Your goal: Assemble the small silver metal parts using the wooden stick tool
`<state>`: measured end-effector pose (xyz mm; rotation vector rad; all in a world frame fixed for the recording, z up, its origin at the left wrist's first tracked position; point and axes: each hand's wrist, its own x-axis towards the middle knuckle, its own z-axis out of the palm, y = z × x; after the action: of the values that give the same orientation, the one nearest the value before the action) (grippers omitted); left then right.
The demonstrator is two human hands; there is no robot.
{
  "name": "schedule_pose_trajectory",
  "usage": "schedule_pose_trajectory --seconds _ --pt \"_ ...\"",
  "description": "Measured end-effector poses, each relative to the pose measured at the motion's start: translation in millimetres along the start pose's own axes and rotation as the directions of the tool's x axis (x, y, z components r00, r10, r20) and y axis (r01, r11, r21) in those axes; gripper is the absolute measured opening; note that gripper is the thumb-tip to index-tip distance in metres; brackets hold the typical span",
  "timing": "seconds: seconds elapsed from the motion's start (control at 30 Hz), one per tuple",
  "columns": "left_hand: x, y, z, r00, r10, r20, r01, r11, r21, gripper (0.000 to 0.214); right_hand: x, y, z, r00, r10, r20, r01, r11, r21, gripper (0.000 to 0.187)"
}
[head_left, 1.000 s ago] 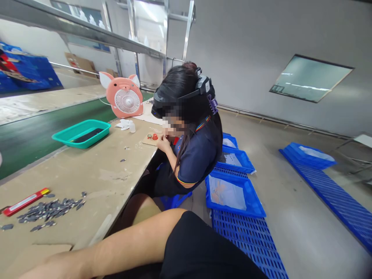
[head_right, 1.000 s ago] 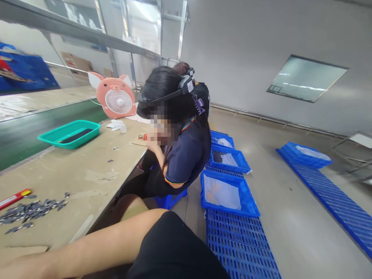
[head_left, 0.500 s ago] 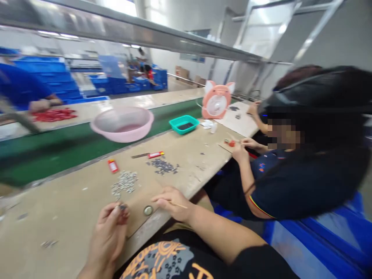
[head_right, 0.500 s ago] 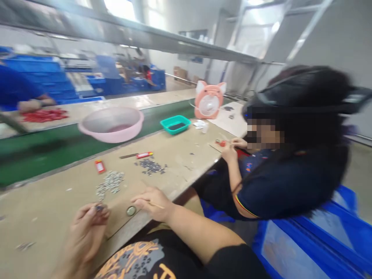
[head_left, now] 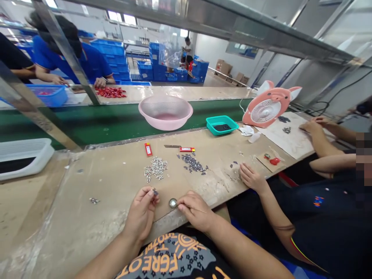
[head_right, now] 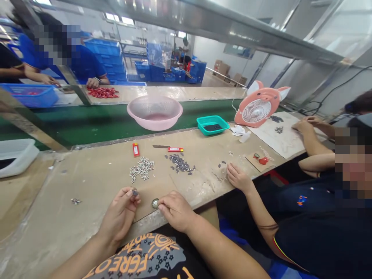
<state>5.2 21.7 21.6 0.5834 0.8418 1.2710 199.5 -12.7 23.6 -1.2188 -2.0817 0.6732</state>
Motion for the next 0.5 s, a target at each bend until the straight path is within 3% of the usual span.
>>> schedule_pose_trajectory --seconds 0.33,0.5 --pt "-1.1 -2.3 2.4 0.999 -0.044 -0.014 0.044 0.999 -0.001 0.005 2.4 0.6 0.1 0.997 -0.066 0.036 0.064 0.997 0.042 0.016" --pt "-3.5 -2.1 2.9 0.998 -0.059 0.012 0.059 0.998 -0.004 0.005 4.9 -2.5 -6.0 0.999 -0.045 -0.031 0.051 0.971 0.233 0.016"
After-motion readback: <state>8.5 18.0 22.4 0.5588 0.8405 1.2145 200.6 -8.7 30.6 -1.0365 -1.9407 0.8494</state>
